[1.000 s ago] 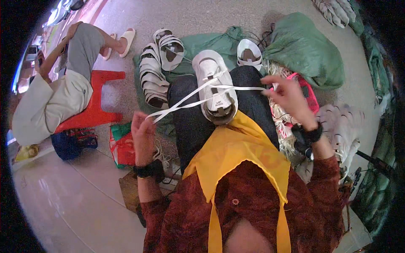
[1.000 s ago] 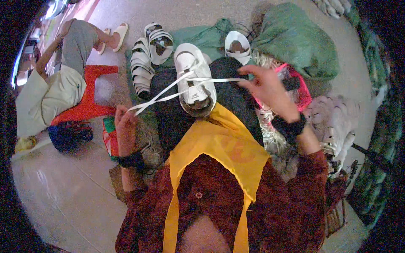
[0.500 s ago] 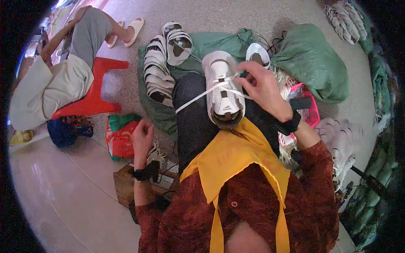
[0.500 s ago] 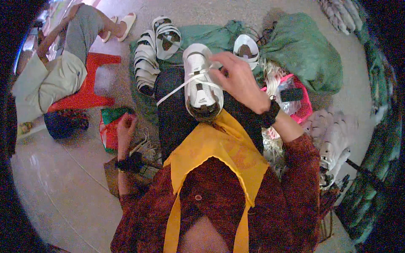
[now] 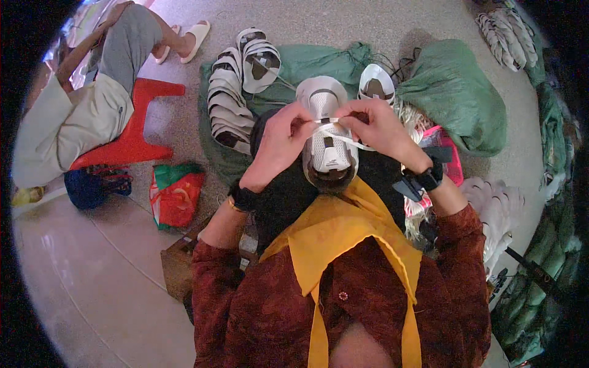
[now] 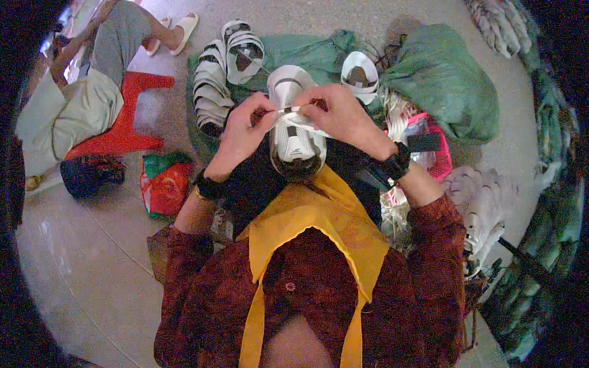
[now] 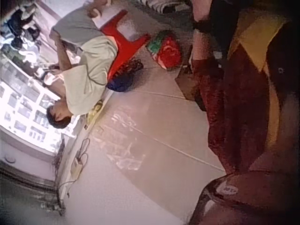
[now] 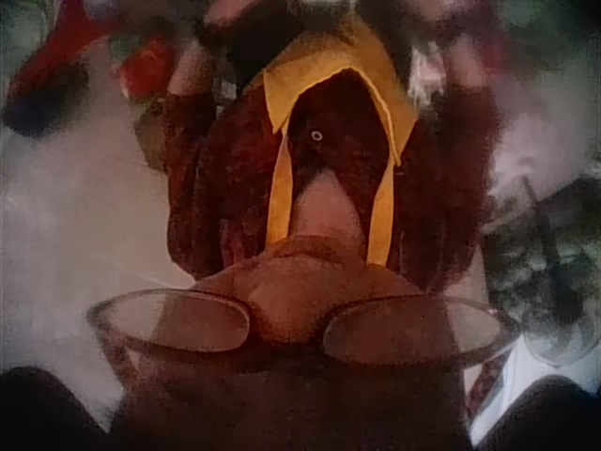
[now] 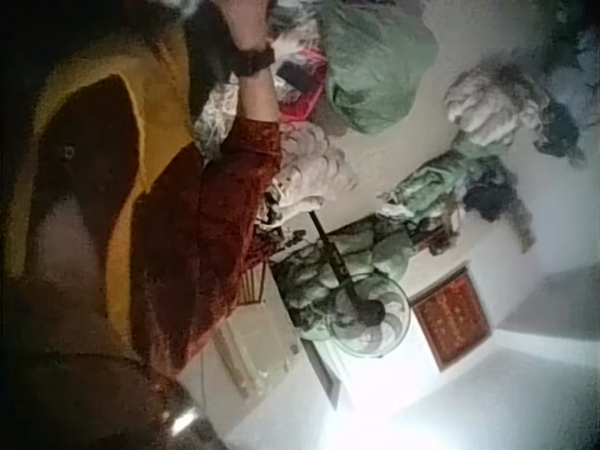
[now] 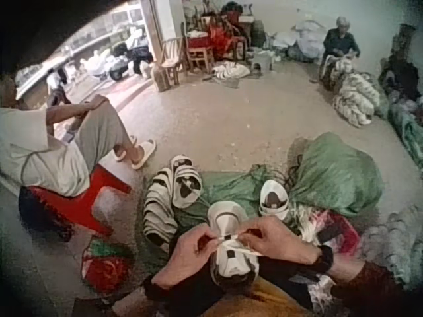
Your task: The person sits on the floor and laces a white sneaker by hand. They thread the laces through the eyelets, pull them tight, and tie a knot. The person repeats this process multiple times, untying and re-tying the laces throughout the clip.
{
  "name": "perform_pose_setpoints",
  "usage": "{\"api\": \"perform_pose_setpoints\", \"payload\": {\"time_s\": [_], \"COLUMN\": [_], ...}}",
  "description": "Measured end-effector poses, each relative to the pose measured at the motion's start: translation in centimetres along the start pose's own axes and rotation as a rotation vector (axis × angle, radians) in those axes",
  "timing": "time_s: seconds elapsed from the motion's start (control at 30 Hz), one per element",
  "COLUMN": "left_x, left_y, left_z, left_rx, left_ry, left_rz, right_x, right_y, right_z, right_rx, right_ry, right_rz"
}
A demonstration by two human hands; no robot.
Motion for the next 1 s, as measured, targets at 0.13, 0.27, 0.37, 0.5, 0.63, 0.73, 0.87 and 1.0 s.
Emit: {"api": "perform_pose_setpoints", "payload": {"time_s": [0.13,0.27,0.37,0.5,0.63,0.73,0.87,1.0], "left_x": [0.7,1.0,1.0,-0.3,-0.6,-0.1,0.3,0.6], "left_y": [0.4,0.6,0.7,0.7,0.7,0.9,1.2,1.4], "left_z": [0.1,-0.3,-0.3,2.2,2.0,1.8,1.1,1.4], "left_rx": [0.021,0.086,0.150,-0.008,-0.137,-0.207,-0.200,-0.178], "left_ry": [0.004,0.102,0.150,-0.024,-0.112,-0.146,-0.220,-0.191], "left_rz": [0.037,0.021,-0.006,-0.033,0.015,0.045,0.129,0.165], "right_x": [0.0,-0.2,0.1,0.3,0.4,0.4,0.5,0.6], "right_y": [0.0,-0.3,-0.3,0.2,0.2,0.2,0.0,-0.1], "right_z": [-0.5,0.0,-0.5,-2.2,-2.5,-2.1,-1.6,-1.5], "right_rx": [0.193,0.312,0.302,0.198,0.288,0.335,0.299,0.243], "right_ry": [0.090,0.159,0.073,0.023,0.137,0.127,0.093,0.014], "right_rz": [0.048,0.056,0.018,-0.026,-0.036,-0.048,-0.043,-0.030]}}
Point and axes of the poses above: each hand's wrist, its own x-axis towards the middle knuckle, its own y-axis out of the palm, z = x × y, the point moved 5 cm from there along x, towards the middle knuckle, and after that the axes turned 15 degrees about -z, right-handed, at the moved point
